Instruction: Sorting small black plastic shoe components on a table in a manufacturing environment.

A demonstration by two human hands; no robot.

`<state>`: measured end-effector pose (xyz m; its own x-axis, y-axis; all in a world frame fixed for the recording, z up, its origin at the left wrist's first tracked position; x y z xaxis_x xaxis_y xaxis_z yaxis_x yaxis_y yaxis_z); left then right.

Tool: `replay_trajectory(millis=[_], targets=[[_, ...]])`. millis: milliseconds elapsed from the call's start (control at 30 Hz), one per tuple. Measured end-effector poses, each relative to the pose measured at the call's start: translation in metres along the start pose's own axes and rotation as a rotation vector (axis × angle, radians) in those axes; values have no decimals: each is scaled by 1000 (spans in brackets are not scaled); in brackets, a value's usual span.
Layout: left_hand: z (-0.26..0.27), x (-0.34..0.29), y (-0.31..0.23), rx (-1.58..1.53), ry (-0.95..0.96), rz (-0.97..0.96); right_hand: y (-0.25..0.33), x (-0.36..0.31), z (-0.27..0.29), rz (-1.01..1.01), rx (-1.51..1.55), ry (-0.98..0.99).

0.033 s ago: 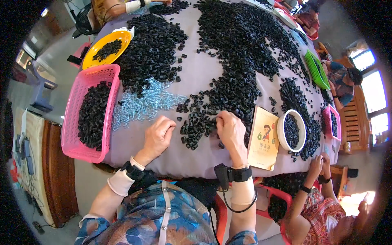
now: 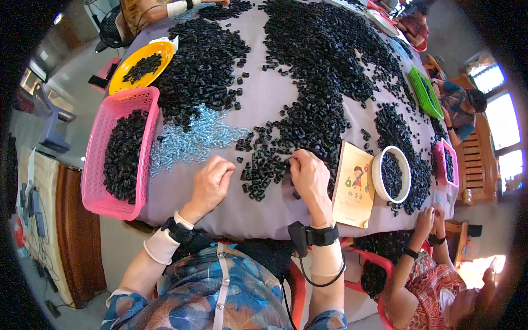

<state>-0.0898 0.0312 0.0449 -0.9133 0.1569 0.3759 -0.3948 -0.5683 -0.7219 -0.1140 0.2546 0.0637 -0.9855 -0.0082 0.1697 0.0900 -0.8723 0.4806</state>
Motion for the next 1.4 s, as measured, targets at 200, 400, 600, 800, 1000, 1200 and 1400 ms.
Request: replay_trajectory(millis=[200,400,600,800,1000,1200,1400], targets=[[1,1,-4,26,-5,-9,-25,-14,21,-102,119,-95],[2,1,-2,27,-4,-2,-21,-8,14,-145,193,-56],[2,2,-4,29,-1,-5,0,14,-2,50,-205,-83],[3,1,-3,31,-27,-12,11,26,-18,71,-427,76],[4,1,-4,48,-29,-25,-8,27,-8,-104,-79,95],[1,0,-3,26,-9,-8,-40,4,10,-378,646,24],[3,-2,-2,19,-14,4,-94,-17,85,-335,259,-341]])
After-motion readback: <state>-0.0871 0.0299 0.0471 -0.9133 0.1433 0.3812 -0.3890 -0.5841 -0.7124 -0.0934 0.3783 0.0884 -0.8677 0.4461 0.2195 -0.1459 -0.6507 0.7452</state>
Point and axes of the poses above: each hand's wrist, its own x-axis towards the middle knuckle, its own z-axis out of the back of the hand, y = z × x, the point moved 7 cm from there along x, towards the middle knuckle, and after that the axes turned 2 degrees about z, right-handed, at the moved point
